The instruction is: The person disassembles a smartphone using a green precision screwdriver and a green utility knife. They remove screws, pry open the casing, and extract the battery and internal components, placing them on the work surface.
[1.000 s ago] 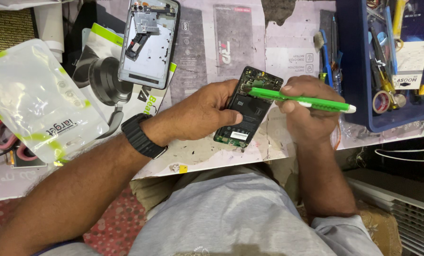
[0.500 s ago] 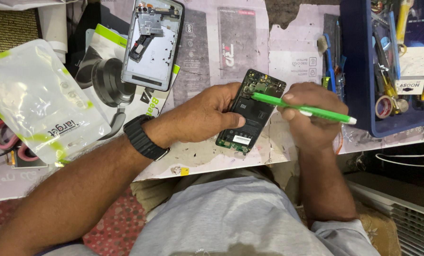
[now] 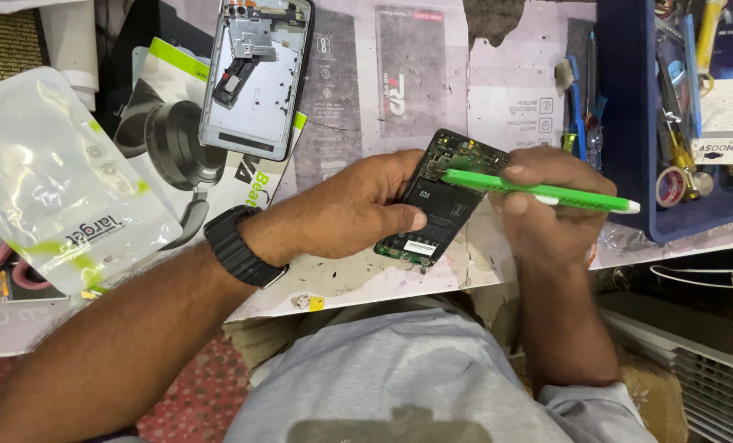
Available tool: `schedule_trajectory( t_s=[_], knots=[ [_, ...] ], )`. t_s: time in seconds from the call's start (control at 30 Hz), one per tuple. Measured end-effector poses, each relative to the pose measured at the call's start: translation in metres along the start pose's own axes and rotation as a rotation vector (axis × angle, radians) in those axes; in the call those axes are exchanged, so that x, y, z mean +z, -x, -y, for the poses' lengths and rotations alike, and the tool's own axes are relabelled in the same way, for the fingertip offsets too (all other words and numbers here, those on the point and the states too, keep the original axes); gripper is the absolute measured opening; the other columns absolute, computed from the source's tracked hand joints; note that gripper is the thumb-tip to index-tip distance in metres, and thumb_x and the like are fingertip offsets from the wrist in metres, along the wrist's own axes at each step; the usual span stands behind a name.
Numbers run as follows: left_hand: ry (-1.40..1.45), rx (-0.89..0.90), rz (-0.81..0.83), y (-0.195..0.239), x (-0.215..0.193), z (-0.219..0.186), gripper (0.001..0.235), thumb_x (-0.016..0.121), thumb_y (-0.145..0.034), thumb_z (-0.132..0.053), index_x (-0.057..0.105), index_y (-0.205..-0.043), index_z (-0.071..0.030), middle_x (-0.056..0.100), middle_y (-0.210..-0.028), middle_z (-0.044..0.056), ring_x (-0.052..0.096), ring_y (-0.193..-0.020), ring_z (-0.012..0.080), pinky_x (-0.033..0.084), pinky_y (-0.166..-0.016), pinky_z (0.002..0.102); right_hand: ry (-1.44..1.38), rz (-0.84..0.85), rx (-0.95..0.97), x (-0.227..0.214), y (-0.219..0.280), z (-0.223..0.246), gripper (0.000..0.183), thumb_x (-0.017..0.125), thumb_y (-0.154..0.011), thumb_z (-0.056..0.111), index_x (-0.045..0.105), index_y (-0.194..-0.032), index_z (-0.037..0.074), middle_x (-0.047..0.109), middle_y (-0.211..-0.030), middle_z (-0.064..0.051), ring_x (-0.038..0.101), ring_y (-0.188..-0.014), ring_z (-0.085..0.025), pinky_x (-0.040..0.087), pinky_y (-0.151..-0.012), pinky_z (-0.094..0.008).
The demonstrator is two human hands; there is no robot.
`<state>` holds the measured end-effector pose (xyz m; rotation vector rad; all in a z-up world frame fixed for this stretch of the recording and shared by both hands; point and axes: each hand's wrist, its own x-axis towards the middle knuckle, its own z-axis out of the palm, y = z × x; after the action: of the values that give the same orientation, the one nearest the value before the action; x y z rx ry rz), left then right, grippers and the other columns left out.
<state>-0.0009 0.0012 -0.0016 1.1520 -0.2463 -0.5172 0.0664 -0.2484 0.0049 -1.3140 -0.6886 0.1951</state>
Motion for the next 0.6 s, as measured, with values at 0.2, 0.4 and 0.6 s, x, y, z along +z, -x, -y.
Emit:
schedule_trajectory(
  t_s=[0.2,0.4,0.6],
  knots=[
    [-0.02,-0.045,0.002,0.0,-0.001,-0.002,0.042,0.058,-0.097,0.005,0.053,-0.138,-0.001,0.066,-0.106,0.001,0.064,-0.094,0.0066,0.059,-0.086,0.026,0.025,-0.01,-0.028,-0.002,0.0,-0.001,0.019,0.078,-0.094,0.005,0.071,-0.11,0.0,0.063,-0.076,-0.009,0.056,-0.062,-0.012,0.043,-0.055,-0.024],
    [0.05,-0.035,0.012,0.0,-0.001,-0.002,0.046,0.057,-0.095,0.007,0.051,-0.14,-0.001,0.067,-0.111,0.002,0.063,-0.096,0.0064,0.057,-0.087,0.026,-0.018,-0.104,-0.159,-0.007,-0.001,-0.008,0.019,0.075,-0.091,0.005,0.068,-0.107,-0.001,0.061,-0.07,-0.01,0.055,-0.054,-0.013,0.044,-0.049,-0.025],
    [0.1,-0.032,0.009,-0.001,-0.002,-0.002,0.045,0.056,-0.095,0.009,0.053,-0.139,0.001,0.067,-0.113,0.004,0.063,-0.099,0.0079,0.058,-0.09,0.028,0.028,-0.148,-0.178,-0.011,0.003,-0.004,0.02,0.076,-0.092,0.007,0.066,-0.107,-0.001,0.061,-0.077,-0.014,0.053,-0.057,-0.017,0.044,-0.053,-0.028]
  ],
)
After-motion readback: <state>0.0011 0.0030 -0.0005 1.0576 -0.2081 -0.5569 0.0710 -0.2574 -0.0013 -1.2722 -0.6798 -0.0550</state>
